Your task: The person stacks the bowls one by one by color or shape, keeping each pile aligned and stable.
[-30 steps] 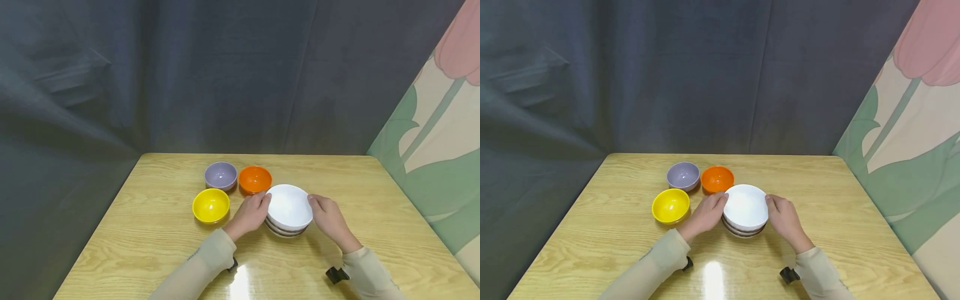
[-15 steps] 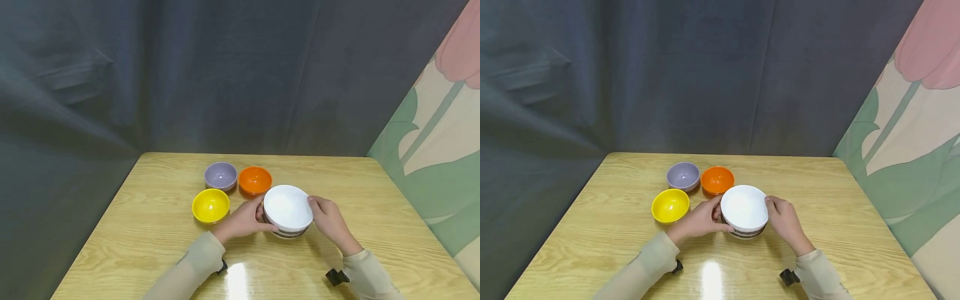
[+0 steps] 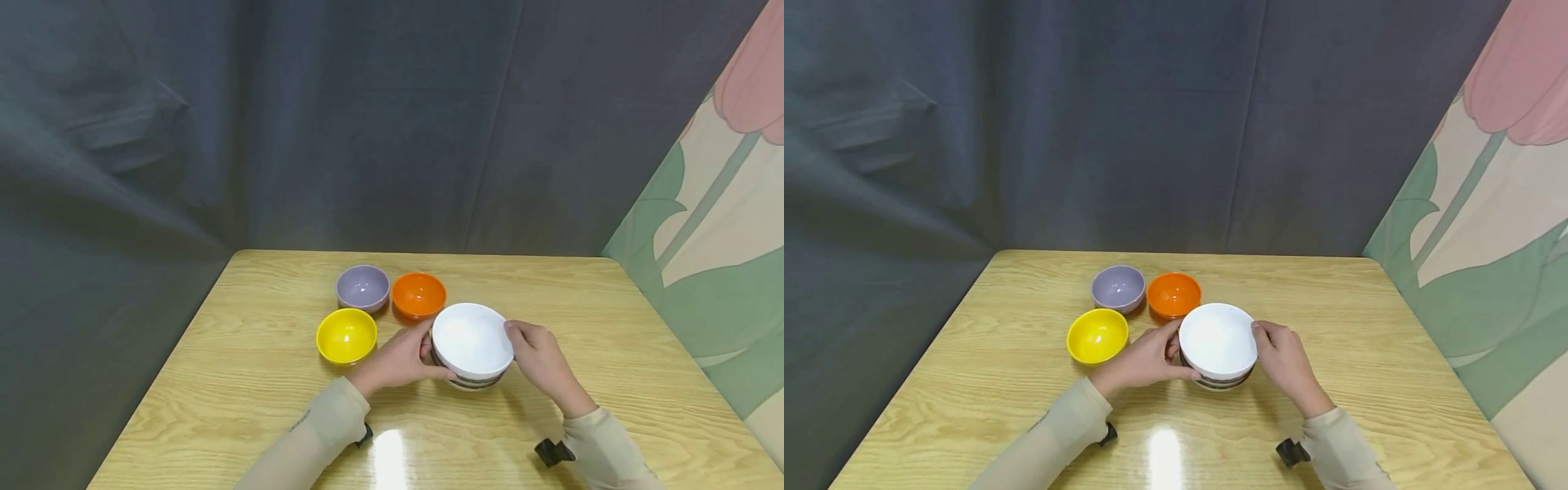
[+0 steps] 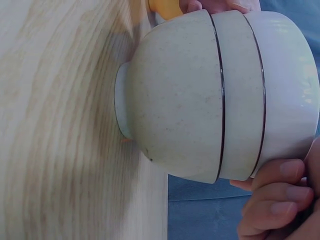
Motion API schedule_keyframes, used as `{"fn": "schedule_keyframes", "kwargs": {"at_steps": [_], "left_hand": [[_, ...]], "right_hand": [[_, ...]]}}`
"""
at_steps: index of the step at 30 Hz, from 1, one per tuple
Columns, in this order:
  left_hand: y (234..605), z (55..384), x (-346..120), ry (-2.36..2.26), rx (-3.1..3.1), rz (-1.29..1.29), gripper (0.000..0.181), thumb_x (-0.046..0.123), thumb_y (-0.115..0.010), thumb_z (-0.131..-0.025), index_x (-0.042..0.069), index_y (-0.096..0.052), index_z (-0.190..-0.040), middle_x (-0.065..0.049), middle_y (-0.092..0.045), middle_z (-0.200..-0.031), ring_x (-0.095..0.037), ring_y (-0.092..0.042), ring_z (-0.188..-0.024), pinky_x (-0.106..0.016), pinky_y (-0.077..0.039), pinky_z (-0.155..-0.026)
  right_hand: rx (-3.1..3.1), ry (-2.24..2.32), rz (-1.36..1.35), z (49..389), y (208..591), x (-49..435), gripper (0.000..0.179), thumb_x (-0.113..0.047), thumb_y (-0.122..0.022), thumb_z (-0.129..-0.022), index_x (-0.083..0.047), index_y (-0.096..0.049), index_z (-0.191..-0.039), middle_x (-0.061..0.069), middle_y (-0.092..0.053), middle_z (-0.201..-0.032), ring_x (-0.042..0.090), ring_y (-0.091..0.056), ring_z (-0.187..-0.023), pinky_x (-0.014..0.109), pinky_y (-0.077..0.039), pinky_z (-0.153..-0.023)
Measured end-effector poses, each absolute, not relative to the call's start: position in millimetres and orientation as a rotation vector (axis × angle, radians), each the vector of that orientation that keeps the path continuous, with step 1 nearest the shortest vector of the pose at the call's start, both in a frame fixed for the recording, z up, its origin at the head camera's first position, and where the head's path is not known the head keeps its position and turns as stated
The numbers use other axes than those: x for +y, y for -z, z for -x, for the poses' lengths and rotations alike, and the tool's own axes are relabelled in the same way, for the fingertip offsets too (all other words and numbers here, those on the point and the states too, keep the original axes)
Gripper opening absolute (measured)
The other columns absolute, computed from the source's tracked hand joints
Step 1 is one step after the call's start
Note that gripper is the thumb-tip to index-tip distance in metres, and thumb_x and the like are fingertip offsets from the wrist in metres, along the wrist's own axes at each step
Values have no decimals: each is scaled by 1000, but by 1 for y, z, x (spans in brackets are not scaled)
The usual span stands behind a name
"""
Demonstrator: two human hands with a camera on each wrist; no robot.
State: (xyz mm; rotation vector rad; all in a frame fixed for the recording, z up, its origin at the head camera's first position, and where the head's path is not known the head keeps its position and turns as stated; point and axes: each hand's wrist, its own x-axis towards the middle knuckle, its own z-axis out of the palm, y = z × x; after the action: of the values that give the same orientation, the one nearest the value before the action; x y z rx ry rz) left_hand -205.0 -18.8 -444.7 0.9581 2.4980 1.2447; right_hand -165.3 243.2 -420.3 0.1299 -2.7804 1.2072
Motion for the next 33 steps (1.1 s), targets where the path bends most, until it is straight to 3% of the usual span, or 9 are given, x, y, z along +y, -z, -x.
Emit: {"fn": "schedule_keyframes", "kwargs": {"at_steps": [4, 15, 29, 33], "left_hand": [[445, 205, -18, -1239, 2503, -969, 84, 51, -84, -75, 31, -41, -144, 0, -47, -83, -9, -45, -75, -21, -36, -64], [444, 205, -18, -1272, 2491, -951, 80, 49, -86, -74, 33, -43, -139, -2, -47, -83, -9, -45, -75, -22, -36, -64], [442, 204, -18, -1282, 2491, -937, 77, 46, -87, -74, 30, -45, -136, -1, -46, -81, -9, -44, -73, -21, -35, -63], [443, 204, -18, -1274, 2491, -927, 77, 47, -87, -74, 29, -45, -135, 1, -46, -81, -9, -44, -73, -22, -35, -64]], "right_hand": [[-2775, -1205, -141, 165, 418, 244, 51, -27, -34, -110, 13, -62, -124, 17, -70, -93, 19, -59, -76, 27, -49, -61], [-2765, -1231, -133, 161, 414, 243, 52, -29, -35, -110, 13, -59, -128, 24, -70, -109, 22, -66, -88, 27, -52, -67], [-2758, -1192, -148, 163, 416, 244, 51, -27, -34, -110, 13, -62, -124, 15, -70, -90, 19, -57, -73, 28, -47, -60], [-2767, -1207, -145, 163, 416, 244, 49, -27, -34, -110, 9, -66, -118, 11, -63, -76, 18, -51, -65, 27, -43, -54]]}}
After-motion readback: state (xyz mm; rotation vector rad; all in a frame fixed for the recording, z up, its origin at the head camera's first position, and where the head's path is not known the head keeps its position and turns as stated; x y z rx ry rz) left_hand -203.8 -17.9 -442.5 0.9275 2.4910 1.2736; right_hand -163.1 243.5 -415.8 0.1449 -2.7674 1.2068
